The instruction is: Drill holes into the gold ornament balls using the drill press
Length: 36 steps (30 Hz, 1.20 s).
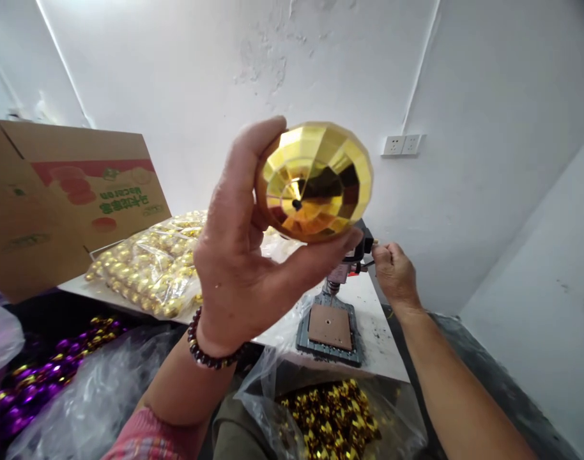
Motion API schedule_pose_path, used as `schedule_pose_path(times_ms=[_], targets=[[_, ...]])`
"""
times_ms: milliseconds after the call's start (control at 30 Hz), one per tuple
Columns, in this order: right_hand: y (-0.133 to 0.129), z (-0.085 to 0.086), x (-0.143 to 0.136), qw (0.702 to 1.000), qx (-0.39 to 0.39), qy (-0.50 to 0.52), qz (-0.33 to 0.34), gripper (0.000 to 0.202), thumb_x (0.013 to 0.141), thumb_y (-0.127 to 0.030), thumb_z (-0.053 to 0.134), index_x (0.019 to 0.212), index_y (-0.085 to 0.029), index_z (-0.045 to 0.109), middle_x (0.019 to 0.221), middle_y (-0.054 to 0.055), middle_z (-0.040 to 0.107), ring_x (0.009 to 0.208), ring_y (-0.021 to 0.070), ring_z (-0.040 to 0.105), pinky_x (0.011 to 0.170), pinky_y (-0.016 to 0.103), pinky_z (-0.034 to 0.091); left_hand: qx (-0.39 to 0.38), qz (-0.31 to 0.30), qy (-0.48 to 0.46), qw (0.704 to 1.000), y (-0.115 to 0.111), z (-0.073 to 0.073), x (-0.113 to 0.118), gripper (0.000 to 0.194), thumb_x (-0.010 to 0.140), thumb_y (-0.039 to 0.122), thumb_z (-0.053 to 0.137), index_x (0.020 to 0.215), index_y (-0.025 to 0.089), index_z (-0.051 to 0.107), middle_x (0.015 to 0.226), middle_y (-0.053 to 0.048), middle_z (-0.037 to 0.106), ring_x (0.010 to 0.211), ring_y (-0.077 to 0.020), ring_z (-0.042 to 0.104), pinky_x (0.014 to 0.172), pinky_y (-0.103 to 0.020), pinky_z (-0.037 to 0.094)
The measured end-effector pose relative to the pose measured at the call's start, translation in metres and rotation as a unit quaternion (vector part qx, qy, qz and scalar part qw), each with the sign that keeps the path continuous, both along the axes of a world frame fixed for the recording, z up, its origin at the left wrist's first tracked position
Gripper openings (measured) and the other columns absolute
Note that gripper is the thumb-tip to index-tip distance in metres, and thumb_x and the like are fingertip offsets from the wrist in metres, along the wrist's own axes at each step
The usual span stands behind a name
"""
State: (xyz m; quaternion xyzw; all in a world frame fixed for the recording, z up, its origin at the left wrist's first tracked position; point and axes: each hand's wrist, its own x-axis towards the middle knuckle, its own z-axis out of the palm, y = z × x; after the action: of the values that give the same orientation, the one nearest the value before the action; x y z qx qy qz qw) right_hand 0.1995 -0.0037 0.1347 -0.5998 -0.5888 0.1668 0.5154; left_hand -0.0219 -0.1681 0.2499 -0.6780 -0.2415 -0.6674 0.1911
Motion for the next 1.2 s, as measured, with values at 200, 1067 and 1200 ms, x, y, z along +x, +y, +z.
schedule_pose_path(times_ms=[200,1067,1200], targets=[[0.001,-0.001,0.000,1.000,-0.024,-0.003,0.003,0.050,0.099,-0.054,0.060,0.126,-0.012,0.064,0.122,0.009,0.067,0.115,0.0143,0.064,0.105,0.038,0.061,0.002,0.050,-0.020,0.999,-0.013,0.005,0.001,0.062,0.088,0.040,0.085,0.144,0.036,0.059,0.139,-0.002,0.066,0.135,-0.0258,0.063,0.110,-0.037,0.063],[0.012,-0.012,0.008,1.000,0.018,-0.006,0.008,0.046,0.099,-0.057,0.057,0.102,-0.011,0.064,0.089,0.002,0.062,0.082,0.0056,0.055,0.080,0.023,0.054,0.128,0.116,-0.119,0.978,0.015,0.029,-0.003,0.073,0.095,0.066,0.071,0.147,0.036,0.030,0.150,-0.007,0.046,0.150,-0.0336,0.051,0.101,-0.046,0.067],[0.011,-0.011,0.007,1.000,0.016,-0.005,0.005,0.049,0.099,-0.060,0.056,0.096,-0.012,0.063,0.082,0.000,0.059,0.075,0.0047,0.050,0.074,0.021,0.048,0.118,0.103,-0.130,0.979,0.007,0.032,0.001,0.064,0.094,0.071,0.070,0.135,0.037,0.035,0.146,-0.005,0.045,0.152,-0.0334,0.048,0.103,-0.047,0.066]])
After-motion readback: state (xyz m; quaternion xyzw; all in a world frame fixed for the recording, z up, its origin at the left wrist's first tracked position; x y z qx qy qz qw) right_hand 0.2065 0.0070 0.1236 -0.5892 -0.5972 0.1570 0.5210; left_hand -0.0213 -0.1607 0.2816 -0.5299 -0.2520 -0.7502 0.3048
